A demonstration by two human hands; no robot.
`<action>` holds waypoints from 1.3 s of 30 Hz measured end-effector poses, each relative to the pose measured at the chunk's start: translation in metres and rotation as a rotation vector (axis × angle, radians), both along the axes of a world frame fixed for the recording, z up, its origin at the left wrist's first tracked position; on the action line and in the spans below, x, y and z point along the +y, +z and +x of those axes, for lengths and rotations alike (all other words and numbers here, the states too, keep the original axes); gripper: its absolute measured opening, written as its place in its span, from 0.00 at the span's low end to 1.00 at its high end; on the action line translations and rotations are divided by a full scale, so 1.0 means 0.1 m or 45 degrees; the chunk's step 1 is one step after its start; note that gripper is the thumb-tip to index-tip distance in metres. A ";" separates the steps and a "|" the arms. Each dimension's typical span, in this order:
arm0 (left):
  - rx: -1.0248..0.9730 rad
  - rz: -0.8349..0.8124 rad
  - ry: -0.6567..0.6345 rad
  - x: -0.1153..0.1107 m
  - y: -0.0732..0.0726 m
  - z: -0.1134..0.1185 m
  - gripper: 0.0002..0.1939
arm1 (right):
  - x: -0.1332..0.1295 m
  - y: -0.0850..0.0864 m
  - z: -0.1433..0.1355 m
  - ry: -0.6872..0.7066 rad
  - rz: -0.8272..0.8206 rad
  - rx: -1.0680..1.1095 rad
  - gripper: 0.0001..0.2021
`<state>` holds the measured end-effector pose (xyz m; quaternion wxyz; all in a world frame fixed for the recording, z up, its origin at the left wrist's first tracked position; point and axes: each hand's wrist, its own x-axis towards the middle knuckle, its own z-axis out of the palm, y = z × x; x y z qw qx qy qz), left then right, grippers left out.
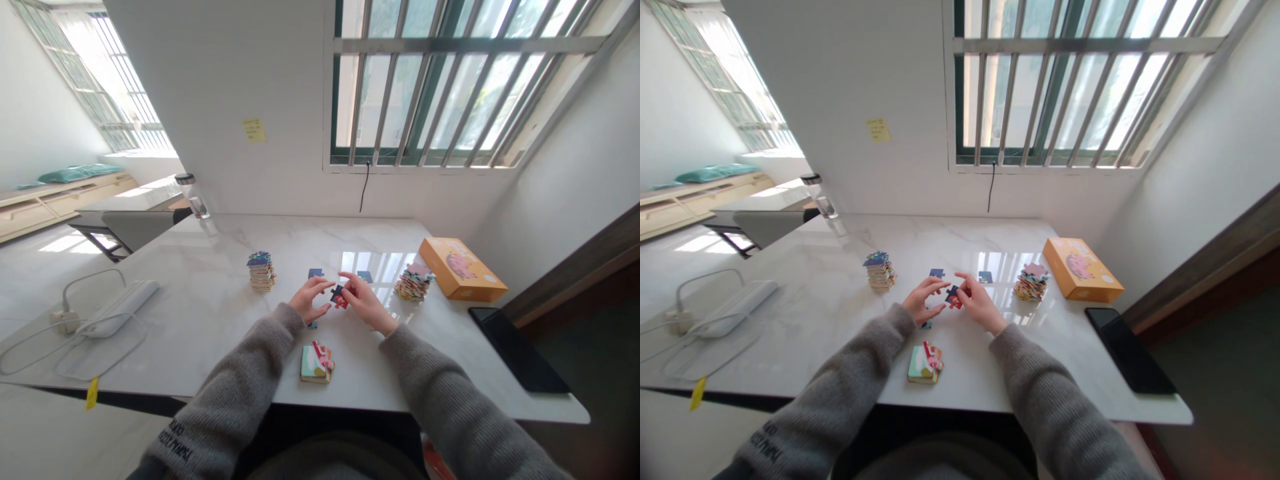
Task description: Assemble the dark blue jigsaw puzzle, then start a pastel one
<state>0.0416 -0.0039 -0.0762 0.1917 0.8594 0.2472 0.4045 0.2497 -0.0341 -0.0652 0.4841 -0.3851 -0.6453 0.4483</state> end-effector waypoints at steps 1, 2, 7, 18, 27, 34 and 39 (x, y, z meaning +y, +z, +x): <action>0.015 -0.007 -0.012 0.01 -0.01 -0.01 0.28 | 0.00 0.00 0.00 0.019 0.009 -0.017 0.23; 0.031 -0.017 -0.030 0.01 -0.02 -0.01 0.29 | -0.01 0.00 0.00 0.034 0.019 -0.036 0.23; 0.086 -0.052 -0.039 0.04 -0.05 -0.03 0.26 | -0.03 0.00 0.00 0.031 0.059 -0.134 0.23; 0.068 -0.021 0.060 0.04 -0.03 -0.04 0.24 | -0.04 0.05 0.01 0.032 -0.061 -0.115 0.23; 0.075 0.052 0.160 -0.03 0.04 -0.03 0.20 | -0.05 0.07 0.00 -0.034 0.012 -0.004 0.23; 0.143 0.034 0.003 -0.07 0.10 -0.03 0.28 | -0.08 0.09 0.03 0.086 0.085 -0.110 0.27; 0.166 0.193 0.154 -0.07 0.13 -0.06 0.18 | -0.11 0.12 0.00 0.074 0.059 -0.057 0.26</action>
